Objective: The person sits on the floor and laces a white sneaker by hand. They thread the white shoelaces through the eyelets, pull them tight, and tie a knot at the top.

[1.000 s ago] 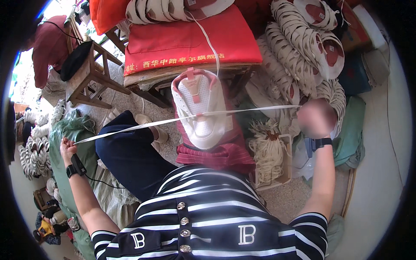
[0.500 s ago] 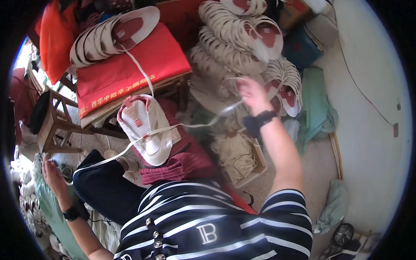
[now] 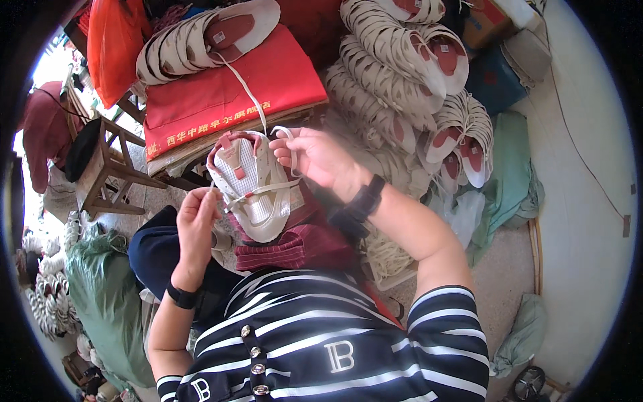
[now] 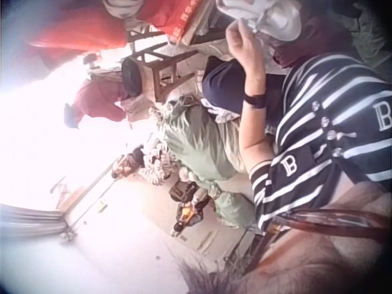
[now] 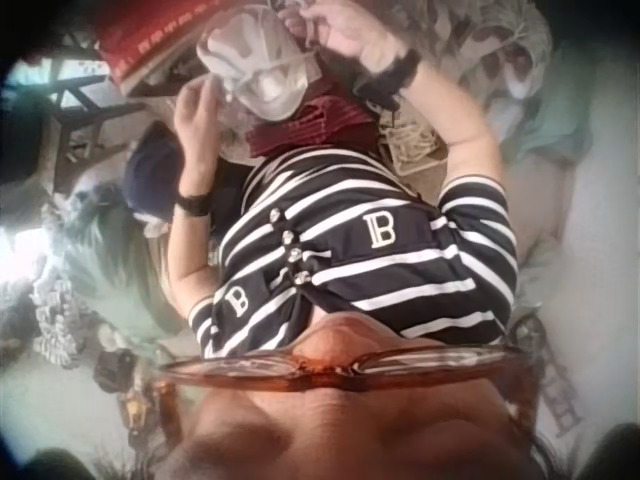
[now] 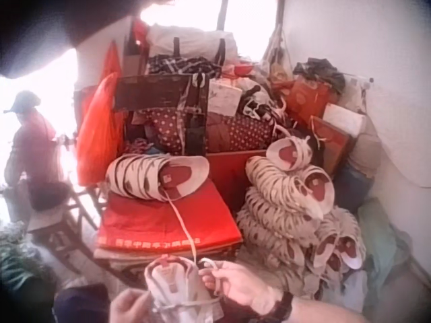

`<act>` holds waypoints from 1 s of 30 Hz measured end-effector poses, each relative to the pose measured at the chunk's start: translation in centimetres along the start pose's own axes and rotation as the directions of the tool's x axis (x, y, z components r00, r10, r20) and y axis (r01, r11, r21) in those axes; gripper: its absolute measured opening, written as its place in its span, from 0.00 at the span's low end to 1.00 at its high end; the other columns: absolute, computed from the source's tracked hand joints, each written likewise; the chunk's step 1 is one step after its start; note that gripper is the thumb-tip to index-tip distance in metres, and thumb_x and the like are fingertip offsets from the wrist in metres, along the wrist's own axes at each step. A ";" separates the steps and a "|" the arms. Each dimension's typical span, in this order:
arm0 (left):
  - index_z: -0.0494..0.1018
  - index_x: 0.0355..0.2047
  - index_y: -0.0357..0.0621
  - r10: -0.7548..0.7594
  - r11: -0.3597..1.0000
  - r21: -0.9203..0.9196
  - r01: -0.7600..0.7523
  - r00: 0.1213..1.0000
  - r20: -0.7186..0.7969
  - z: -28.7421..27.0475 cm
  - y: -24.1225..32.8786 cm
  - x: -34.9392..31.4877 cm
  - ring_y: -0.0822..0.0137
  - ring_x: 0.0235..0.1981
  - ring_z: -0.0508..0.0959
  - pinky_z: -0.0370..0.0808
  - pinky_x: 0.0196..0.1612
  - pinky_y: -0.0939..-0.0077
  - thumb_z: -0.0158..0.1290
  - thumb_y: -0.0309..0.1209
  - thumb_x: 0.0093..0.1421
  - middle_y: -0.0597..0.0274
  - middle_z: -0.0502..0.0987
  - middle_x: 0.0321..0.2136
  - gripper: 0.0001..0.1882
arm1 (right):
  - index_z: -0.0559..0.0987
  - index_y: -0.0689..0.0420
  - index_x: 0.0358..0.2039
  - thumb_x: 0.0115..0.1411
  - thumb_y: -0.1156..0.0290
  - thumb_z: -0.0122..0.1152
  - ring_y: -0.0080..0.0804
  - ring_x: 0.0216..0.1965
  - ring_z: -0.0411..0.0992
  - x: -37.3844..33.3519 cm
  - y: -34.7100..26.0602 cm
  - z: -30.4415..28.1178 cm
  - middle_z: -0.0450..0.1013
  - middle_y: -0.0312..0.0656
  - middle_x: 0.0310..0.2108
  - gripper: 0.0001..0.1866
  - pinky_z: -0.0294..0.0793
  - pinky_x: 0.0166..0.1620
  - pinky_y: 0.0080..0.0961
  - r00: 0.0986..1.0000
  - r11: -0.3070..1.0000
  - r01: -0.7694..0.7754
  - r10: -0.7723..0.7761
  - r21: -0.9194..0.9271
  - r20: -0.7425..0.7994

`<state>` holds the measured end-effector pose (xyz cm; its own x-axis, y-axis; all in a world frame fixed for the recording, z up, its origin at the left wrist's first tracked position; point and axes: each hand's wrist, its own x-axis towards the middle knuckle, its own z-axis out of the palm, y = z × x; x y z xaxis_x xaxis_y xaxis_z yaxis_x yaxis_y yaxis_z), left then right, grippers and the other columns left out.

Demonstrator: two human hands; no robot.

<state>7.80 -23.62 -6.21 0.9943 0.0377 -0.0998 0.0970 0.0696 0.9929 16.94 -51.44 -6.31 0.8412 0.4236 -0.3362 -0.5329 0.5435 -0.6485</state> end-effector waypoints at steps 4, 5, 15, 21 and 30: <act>0.74 0.41 0.39 0.004 1.000 -0.024 0.000 0.986 0.168 3.5 1.3 -1.3 0.84 0.27 0.68 0.67 0.32 0.87 0.49 0.30 0.72 0.68 0.80 0.35 0.08 | 0.77 0.62 0.46 0.69 0.73 0.52 0.26 0.32 0.75 2.2 0.2 1.5 0.78 0.40 0.34 0.10 0.77 0.37 0.23 0.982 0.985 0.172 -0.171 0.011 -0.078; 0.74 0.41 0.40 0.020 1.000 -0.026 -0.015 0.979 0.203 4.2 1.4 -1.2 0.84 0.27 0.69 0.67 0.32 0.88 0.49 0.30 0.72 0.67 0.81 0.35 0.08 | 0.77 0.62 0.45 0.69 0.73 0.52 0.26 0.32 0.75 3.0 0.1 2.5 0.78 0.40 0.33 0.09 0.77 0.37 0.23 0.976 0.978 0.207 -0.205 0.010 -0.078; 0.77 0.42 0.41 0.230 0.964 0.049 -0.260 0.915 0.332 8.4 2.8 1.5 0.84 0.32 0.67 0.64 0.35 0.87 0.51 0.33 0.72 0.78 0.69 0.29 0.09 | 0.77 0.60 0.42 0.67 0.71 0.50 0.25 0.27 0.71 7.8 -0.8 8.9 0.76 0.41 0.30 0.09 0.72 0.33 0.22 0.931 0.947 0.322 -0.316 0.003 -0.183; 0.77 0.42 0.37 0.090 0.996 -0.034 -0.083 0.933 0.349 7.9 4.0 1.7 0.78 0.33 0.71 0.69 0.38 0.82 0.51 0.37 0.71 0.71 0.74 0.29 0.14 | 0.77 0.58 0.41 0.67 0.71 0.49 0.23 0.25 0.69 9.4 -1.1 9.2 0.74 0.38 0.28 0.08 0.71 0.30 0.22 0.932 0.947 0.292 -0.250 0.134 -0.262; 0.77 0.45 0.41 -0.165 0.954 -0.140 0.264 0.856 0.490 8.0 4.2 1.4 0.83 0.35 0.71 0.68 0.39 0.85 0.52 0.41 0.71 0.76 0.75 0.34 0.15 | 0.77 0.60 0.40 0.67 0.71 0.50 0.20 0.20 0.67 10.6 -0.8 10.0 0.73 0.35 0.24 0.09 0.69 0.27 0.21 0.798 0.867 0.437 -0.497 -0.242 -0.341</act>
<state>9.95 -31.25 -1.69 0.8570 -0.4674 -0.2167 0.3484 0.2160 0.9121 25.41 -40.13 -2.54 0.9673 -0.1797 -0.1789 -0.0723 0.4807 -0.8739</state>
